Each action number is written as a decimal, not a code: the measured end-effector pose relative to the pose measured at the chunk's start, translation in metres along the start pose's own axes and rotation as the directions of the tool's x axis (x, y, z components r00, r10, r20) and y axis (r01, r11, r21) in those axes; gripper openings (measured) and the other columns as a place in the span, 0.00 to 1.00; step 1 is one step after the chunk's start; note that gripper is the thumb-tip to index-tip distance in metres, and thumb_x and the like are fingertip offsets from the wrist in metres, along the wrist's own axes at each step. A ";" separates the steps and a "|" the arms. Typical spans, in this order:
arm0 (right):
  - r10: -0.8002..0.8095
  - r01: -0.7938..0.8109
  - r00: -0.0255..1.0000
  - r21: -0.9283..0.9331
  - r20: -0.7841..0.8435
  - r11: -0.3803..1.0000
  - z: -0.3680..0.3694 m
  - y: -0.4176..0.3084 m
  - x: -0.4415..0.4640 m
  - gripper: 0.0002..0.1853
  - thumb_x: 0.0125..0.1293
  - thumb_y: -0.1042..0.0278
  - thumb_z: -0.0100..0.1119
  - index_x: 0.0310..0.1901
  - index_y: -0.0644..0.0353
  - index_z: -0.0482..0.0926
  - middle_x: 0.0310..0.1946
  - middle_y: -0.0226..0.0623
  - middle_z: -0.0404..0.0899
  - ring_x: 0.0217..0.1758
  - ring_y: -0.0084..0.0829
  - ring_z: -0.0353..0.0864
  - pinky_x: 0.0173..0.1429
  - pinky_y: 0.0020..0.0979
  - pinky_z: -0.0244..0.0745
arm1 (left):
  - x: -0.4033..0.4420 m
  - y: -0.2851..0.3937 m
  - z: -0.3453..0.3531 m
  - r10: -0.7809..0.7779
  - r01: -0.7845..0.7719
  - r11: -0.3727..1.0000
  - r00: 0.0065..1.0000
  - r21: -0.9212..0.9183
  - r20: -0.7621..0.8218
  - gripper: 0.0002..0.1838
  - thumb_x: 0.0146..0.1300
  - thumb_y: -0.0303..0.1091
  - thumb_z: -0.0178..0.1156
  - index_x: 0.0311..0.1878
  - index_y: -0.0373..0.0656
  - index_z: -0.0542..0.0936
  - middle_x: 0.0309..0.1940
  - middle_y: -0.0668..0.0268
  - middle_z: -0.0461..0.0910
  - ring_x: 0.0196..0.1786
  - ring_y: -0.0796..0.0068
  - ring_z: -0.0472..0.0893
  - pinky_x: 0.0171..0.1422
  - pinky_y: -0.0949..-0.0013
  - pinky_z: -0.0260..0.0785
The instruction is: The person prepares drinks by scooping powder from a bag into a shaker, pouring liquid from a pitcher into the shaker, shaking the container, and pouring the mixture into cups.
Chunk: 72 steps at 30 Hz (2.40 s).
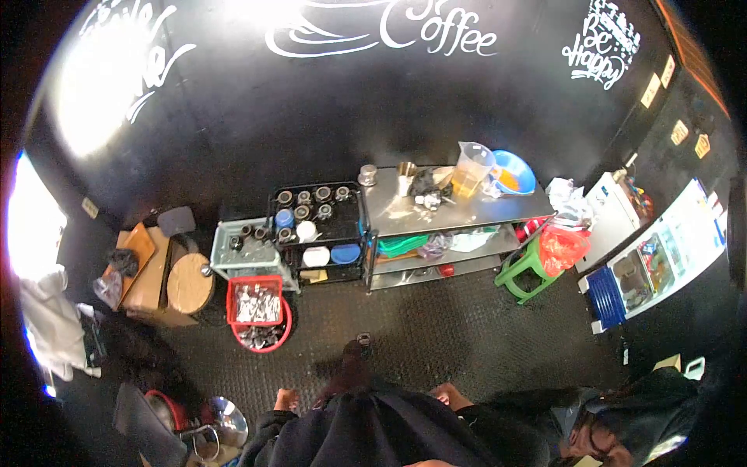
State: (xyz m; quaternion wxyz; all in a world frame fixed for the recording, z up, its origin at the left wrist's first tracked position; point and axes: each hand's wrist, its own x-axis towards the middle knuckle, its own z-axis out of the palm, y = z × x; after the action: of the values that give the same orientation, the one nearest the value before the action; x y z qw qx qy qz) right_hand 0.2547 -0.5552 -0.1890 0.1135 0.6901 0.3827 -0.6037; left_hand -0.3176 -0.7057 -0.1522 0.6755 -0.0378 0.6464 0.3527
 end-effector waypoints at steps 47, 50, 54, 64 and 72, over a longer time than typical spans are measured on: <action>-0.787 0.541 0.344 -0.576 -0.513 0.612 -0.405 -0.521 0.127 0.15 0.54 0.63 0.63 0.43 0.56 0.76 0.39 0.45 0.77 0.45 0.46 0.78 0.46 0.44 0.75 | 0.115 0.483 0.706 0.863 -0.944 0.134 0.261 0.302 0.432 0.12 0.51 0.28 0.71 0.35 0.40 0.77 0.26 0.68 0.79 0.25 0.81 0.75 0.31 0.75 0.69; -0.742 0.462 0.449 -0.582 -0.498 0.670 -0.404 -0.529 0.118 0.13 0.54 0.62 0.64 0.39 0.57 0.77 0.39 0.46 0.77 0.44 0.45 0.78 0.45 0.43 0.75 | 0.112 0.497 0.722 0.865 -0.842 -0.136 0.156 0.522 0.478 0.16 0.45 0.29 0.71 0.38 0.43 0.78 0.34 0.63 0.77 0.39 0.64 0.76 0.45 0.63 0.71; -0.792 0.613 0.382 -0.511 -0.476 0.603 -0.407 -0.525 0.122 0.11 0.53 0.63 0.67 0.33 0.59 0.77 0.31 0.43 0.79 0.35 0.41 0.80 0.39 0.39 0.75 | 0.112 0.503 0.737 0.878 -0.787 -0.328 -0.051 0.522 0.475 0.17 0.45 0.30 0.70 0.41 0.44 0.78 0.37 0.62 0.75 0.46 0.59 0.74 0.50 0.59 0.68; -0.759 0.952 0.305 0.218 -0.576 0.217 -0.435 -0.547 0.035 0.04 0.68 0.75 0.54 0.36 0.67 0.71 0.29 0.37 0.80 0.29 0.22 0.79 0.33 0.23 0.75 | 0.124 0.520 0.737 0.858 -0.710 -0.352 0.017 0.610 0.514 0.06 0.48 0.29 0.65 0.32 0.46 0.80 0.33 0.66 0.79 0.44 0.60 0.75 0.50 0.60 0.66; -0.806 0.995 -0.060 -0.103 -0.589 0.001 -0.464 -0.552 -0.008 0.04 0.67 0.83 0.48 0.40 0.70 0.73 0.41 0.44 0.80 0.41 0.29 0.83 0.45 0.30 0.80 | 0.131 0.521 0.734 0.938 -0.820 -0.149 0.059 0.552 0.341 0.05 0.51 0.26 0.64 0.33 0.42 0.81 0.32 0.61 0.81 0.38 0.60 0.75 0.46 0.61 0.69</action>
State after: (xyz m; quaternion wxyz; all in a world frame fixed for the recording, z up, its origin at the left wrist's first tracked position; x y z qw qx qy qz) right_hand 0.2342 0.1045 0.1007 -0.5621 0.3690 0.6404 -0.3710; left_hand 0.0192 0.1125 0.0598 0.1523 0.6102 0.6210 0.4677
